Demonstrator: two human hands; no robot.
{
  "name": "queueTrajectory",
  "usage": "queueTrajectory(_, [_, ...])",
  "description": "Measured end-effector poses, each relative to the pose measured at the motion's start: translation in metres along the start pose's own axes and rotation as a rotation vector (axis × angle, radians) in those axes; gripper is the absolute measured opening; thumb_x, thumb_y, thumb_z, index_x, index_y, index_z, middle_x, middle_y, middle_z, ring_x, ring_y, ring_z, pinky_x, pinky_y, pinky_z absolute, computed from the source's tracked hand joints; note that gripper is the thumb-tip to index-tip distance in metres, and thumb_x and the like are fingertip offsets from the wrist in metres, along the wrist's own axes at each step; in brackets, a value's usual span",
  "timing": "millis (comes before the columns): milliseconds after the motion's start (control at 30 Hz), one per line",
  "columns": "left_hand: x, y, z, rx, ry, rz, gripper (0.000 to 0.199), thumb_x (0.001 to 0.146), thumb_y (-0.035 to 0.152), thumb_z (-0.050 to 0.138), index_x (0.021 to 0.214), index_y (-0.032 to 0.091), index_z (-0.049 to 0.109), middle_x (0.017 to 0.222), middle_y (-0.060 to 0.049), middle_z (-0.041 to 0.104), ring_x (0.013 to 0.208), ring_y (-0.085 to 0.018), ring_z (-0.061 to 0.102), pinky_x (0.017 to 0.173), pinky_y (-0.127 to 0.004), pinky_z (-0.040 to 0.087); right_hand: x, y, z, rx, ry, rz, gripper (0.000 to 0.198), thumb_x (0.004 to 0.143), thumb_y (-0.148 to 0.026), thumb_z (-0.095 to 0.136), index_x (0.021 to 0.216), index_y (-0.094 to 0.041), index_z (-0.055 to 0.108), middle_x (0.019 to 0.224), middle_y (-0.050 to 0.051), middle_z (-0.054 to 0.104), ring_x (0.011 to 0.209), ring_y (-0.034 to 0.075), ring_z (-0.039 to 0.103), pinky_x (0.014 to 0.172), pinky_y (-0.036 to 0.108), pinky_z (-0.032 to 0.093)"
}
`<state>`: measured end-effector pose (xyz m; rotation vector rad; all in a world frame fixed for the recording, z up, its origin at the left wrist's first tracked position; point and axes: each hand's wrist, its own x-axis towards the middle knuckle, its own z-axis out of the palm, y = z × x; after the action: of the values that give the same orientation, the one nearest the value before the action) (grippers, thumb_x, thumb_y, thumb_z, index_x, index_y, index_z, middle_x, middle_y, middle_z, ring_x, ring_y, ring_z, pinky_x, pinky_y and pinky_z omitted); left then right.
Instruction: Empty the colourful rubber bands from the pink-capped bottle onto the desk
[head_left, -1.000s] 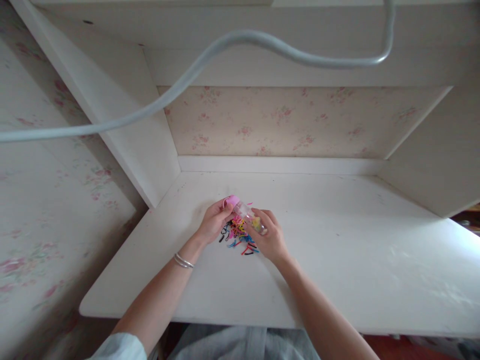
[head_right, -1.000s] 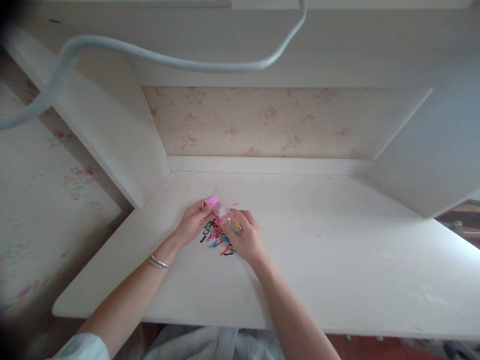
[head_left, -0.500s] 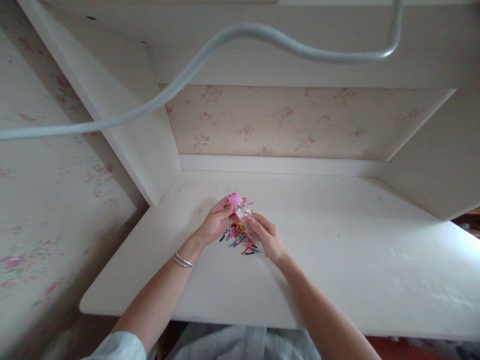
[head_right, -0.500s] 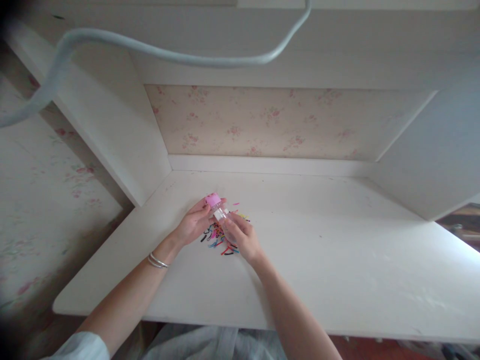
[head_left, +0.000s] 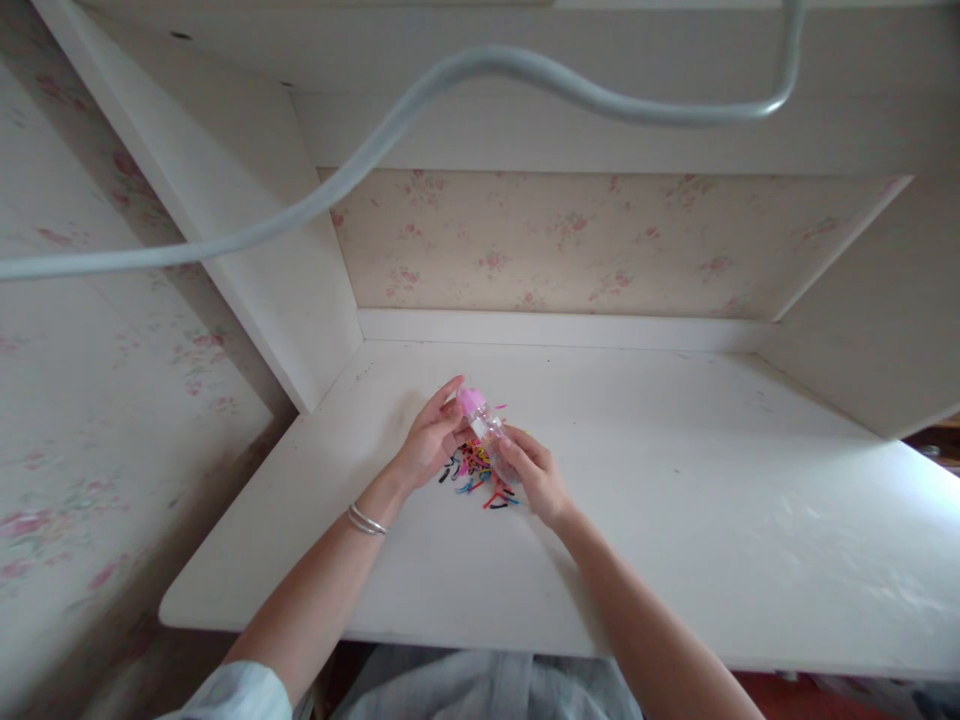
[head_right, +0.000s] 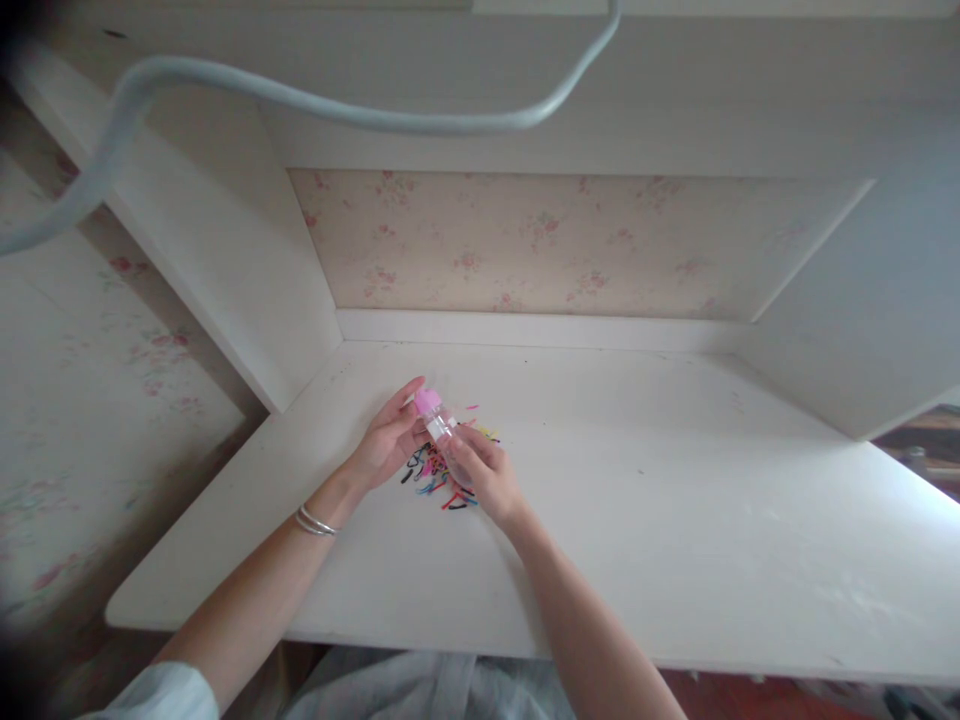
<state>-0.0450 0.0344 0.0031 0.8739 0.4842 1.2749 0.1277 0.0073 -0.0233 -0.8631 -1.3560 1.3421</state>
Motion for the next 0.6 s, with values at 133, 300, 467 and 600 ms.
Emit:
queueTrajectory(133, [0.0006, -0.0013, 0.0006, -0.048, 0.004, -0.009, 0.049, 0.081, 0.020, 0.067, 0.126, 0.026, 0.048, 0.109, -0.006, 0.066, 0.100, -0.021, 0.064, 0.094, -0.040, 0.045, 0.0008, 0.0016, 0.0004, 0.041, -0.016, 0.021, 0.041, 0.085, -0.050, 0.056, 0.109, -0.018, 0.063, 0.063, -0.002, 0.051, 0.052, 0.009, 0.043, 0.049, 0.023, 0.035])
queueTrajectory(300, [0.0001, -0.0006, 0.0047, -0.059, -0.013, -0.013, 0.040, 0.079, 0.016, 0.065, 0.117, 0.022, 0.055, 0.111, -0.006, 0.065, 0.103, -0.022, 0.062, 0.094, -0.037, 0.045, 0.0032, 0.0029, 0.0003, 0.027, 0.014, 0.023, 0.040, 0.084, -0.052, 0.057, 0.106, -0.019, 0.064, 0.064, -0.002, 0.048, 0.051, 0.008, 0.038, 0.047, 0.021, 0.032])
queueTrajectory(467, [-0.0032, 0.0025, 0.0087, 0.038, -0.054, -0.031, 0.042, 0.078, 0.019, 0.068, 0.119, 0.019, 0.056, 0.106, -0.006, 0.064, 0.100, -0.020, 0.061, 0.093, -0.035, 0.045, 0.0040, 0.0028, 0.0021, -0.005, -0.010, -0.008, 0.036, 0.084, -0.050, 0.058, 0.099, -0.018, 0.064, 0.065, -0.003, 0.044, 0.054, 0.008, 0.034, 0.049, 0.021, 0.028])
queueTrajectory(600, [-0.0029, 0.0009, 0.0091, 0.082, -0.006, 0.002, 0.042, 0.081, 0.035, 0.068, 0.117, 0.016, 0.059, 0.096, -0.006, 0.064, 0.090, -0.018, 0.062, 0.085, -0.032, 0.048, 0.0030, 0.0013, 0.0036, 0.003, -0.054, -0.019, 0.035, 0.086, -0.049, 0.056, 0.097, -0.016, 0.064, 0.066, -0.002, 0.043, 0.056, 0.007, 0.033, 0.049, 0.021, 0.025])
